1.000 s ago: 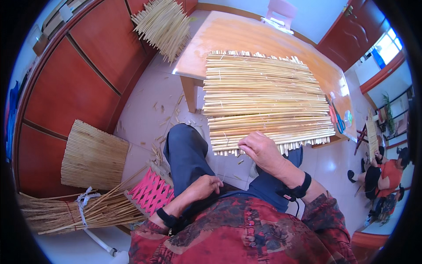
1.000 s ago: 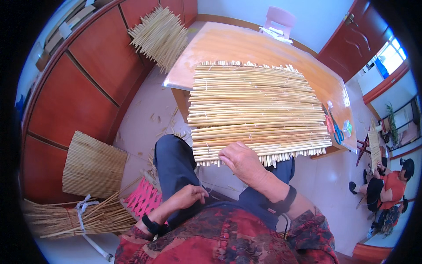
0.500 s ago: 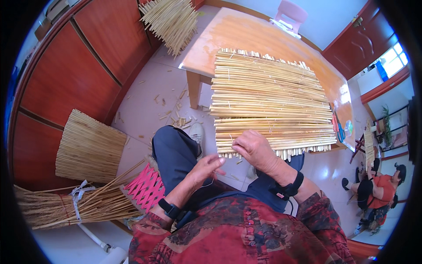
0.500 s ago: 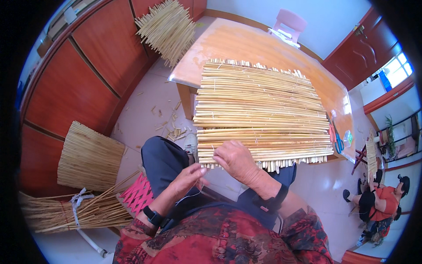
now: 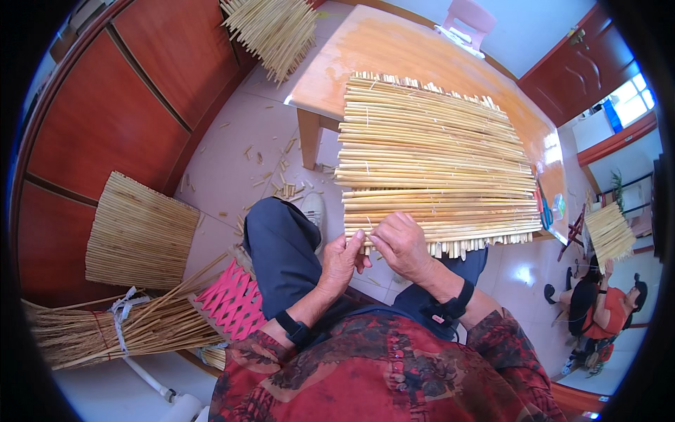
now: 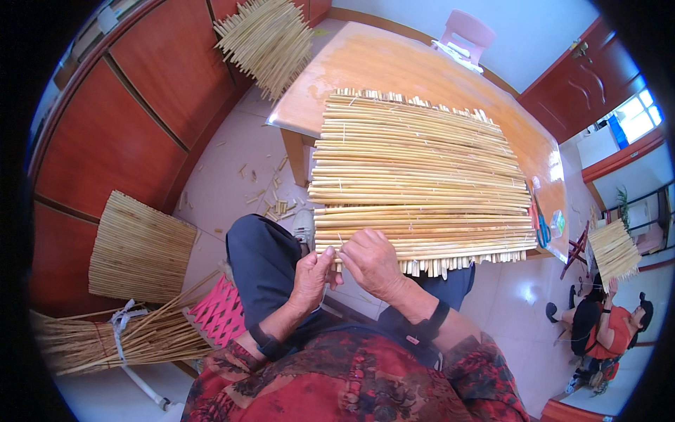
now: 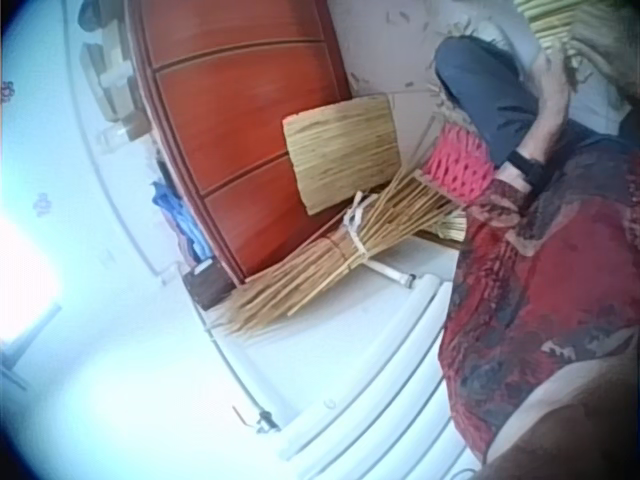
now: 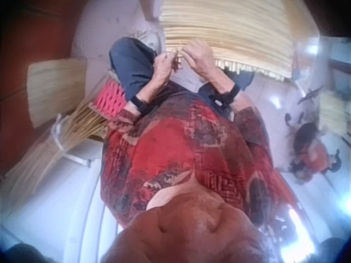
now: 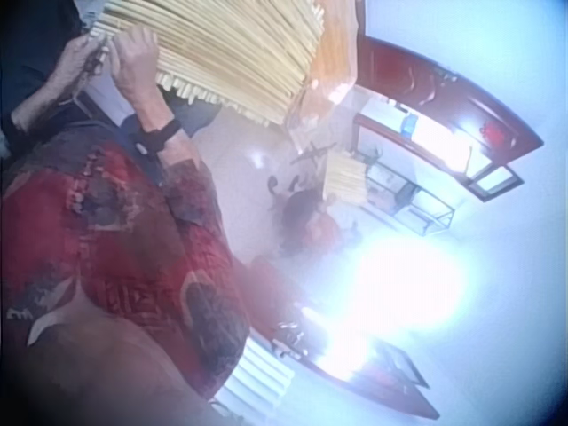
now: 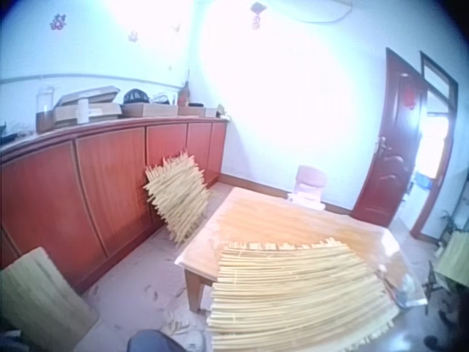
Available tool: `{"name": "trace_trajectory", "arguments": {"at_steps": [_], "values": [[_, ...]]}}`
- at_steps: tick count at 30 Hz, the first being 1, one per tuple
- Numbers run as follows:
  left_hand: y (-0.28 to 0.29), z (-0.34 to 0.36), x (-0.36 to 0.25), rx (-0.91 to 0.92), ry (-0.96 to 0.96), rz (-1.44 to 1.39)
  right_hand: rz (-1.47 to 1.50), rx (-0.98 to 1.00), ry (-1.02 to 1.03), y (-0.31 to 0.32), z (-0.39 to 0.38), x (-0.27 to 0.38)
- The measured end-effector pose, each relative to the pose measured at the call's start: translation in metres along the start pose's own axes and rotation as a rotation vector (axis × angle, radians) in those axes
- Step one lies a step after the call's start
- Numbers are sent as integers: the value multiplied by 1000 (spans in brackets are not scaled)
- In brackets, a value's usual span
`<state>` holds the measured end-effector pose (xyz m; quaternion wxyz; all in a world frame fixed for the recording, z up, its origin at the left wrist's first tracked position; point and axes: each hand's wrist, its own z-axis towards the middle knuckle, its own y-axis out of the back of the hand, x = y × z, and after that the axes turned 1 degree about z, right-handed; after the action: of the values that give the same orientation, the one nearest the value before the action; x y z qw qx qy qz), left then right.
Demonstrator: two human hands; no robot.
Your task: The person weaves together lengths of straw using a needle and white thread, passing the thread through the stalks and pulling it tight to secure the mat. The person also uses scissors to trim the ends of the thread and the straw stalks.
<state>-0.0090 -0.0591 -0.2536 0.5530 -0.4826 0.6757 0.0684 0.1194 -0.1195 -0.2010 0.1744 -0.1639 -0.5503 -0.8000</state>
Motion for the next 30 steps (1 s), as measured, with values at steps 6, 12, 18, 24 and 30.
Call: {"name": "trace_trajectory", "arguments": {"at_steps": [6,12,18,24,30], "values": [[7,1,8,-58,124,97,327,-290,-233,36,22,15],[7,2,1,6,98,183,1321,-277,-631,69,41,9],[10,4,-6,36,122,273,367,-407,-283,213,88,-28],[14,4,-1,62,154,278,375,-666,-117,302,106,-38],[14,2,-8,119,202,330,283,359,-444,87,36,-11]]}}
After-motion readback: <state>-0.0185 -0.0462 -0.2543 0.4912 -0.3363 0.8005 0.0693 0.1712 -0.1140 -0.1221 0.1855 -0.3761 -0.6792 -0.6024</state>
